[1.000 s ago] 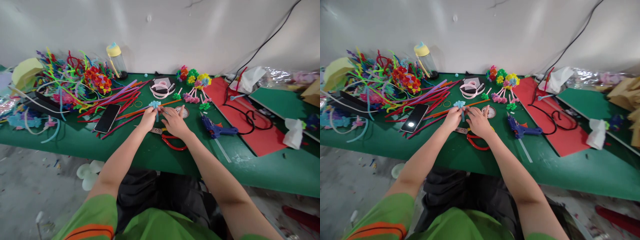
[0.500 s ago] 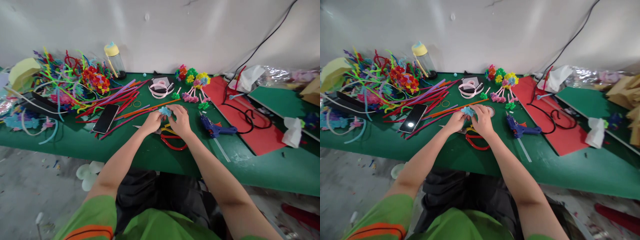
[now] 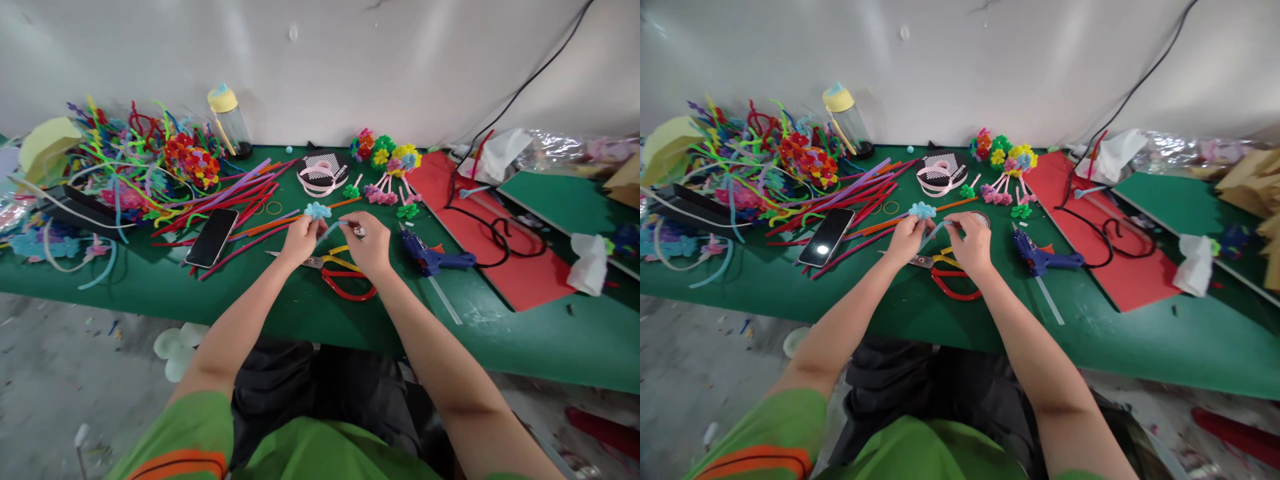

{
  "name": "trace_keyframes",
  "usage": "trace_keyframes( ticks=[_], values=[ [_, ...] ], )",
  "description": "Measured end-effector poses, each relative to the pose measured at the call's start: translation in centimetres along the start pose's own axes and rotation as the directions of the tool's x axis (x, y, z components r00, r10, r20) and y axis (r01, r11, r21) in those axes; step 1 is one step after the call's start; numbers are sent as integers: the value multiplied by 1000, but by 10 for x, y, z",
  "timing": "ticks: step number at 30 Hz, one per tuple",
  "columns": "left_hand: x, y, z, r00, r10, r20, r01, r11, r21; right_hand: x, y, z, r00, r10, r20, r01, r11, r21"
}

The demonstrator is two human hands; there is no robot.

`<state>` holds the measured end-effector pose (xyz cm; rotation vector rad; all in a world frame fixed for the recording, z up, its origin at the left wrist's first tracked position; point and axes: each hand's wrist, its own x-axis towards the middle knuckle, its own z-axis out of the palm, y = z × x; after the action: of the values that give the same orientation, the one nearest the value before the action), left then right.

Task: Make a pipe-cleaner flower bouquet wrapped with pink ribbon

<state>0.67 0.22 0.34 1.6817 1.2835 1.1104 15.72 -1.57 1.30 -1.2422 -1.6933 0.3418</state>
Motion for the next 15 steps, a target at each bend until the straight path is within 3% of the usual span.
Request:
trace_keyframes(
  ticks=[2, 6, 10, 15],
  values=[
    [-1, 2, 0, 1000, 15, -16, -14, 997, 81, -1, -4, -2, 997, -81, -12, 81, 997, -17],
    [-4, 7, 3, 996, 55, 71, -65, 986, 154, -4, -6, -2, 982, -186, -2, 185, 976, -119],
    [-8, 8, 5, 988, 62, 141, -68, 997, 33, -4, -3, 1, 952, -301, -63, 283, 937, -204],
    [-10, 10, 5, 971, 112, 209, -107, 994, -35, -3, 0, 2, 913, -385, -134, 362, 917, -170]
  ],
)
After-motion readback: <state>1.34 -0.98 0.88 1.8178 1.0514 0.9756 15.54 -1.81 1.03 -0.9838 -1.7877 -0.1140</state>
